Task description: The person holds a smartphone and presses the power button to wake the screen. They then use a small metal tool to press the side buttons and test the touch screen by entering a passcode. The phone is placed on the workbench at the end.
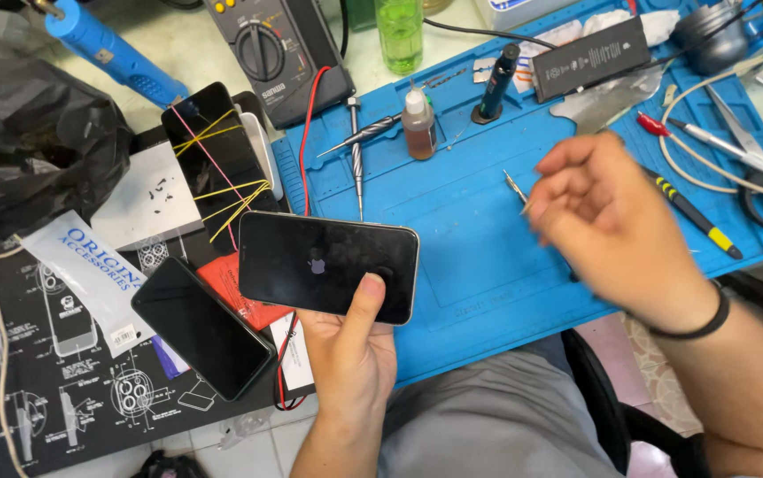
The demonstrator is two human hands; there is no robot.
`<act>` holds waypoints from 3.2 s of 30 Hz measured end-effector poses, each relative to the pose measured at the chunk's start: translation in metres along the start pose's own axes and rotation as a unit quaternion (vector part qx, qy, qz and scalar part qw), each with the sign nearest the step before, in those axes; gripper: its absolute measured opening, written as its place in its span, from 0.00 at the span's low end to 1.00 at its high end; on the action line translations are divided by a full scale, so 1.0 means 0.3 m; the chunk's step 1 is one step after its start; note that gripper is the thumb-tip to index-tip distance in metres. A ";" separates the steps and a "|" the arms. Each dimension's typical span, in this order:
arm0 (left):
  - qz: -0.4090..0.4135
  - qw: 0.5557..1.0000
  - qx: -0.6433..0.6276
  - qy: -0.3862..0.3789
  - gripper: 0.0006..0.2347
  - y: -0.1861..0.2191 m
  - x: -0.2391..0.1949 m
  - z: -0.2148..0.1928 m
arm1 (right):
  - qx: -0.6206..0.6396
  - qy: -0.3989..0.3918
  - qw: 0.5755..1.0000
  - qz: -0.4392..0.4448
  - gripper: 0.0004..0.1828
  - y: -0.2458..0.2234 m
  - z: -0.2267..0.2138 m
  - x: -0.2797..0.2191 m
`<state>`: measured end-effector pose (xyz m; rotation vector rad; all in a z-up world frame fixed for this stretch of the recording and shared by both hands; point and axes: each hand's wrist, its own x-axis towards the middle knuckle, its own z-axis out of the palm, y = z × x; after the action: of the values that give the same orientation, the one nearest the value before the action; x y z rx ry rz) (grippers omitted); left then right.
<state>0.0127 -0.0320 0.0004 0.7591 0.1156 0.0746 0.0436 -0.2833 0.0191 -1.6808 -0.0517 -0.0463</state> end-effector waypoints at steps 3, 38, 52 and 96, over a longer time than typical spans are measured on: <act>-0.009 1.000 0.002 -0.006 0.24 -0.018 0.001 0.016 | 0.162 -0.028 0.985 0.042 0.20 0.002 0.154 -0.108; -0.026 0.998 0.034 -0.038 0.21 -0.023 -0.041 0.010 | 0.428 -0.102 0.893 0.091 0.12 0.080 0.287 -0.144; -0.031 0.999 0.027 -0.019 0.19 0.004 -0.021 -0.001 | -0.390 0.009 0.911 -0.134 0.09 -0.044 -0.059 0.083; -0.064 0.998 0.014 0.023 0.21 -0.070 -0.020 -0.031 | 0.263 0.054 0.963 0.037 0.24 0.106 0.325 -0.162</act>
<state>0.0059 -0.0414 -0.0204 0.7760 0.2092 -0.0305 -0.0028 -0.1903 -0.0262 -1.1453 0.0770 -0.0628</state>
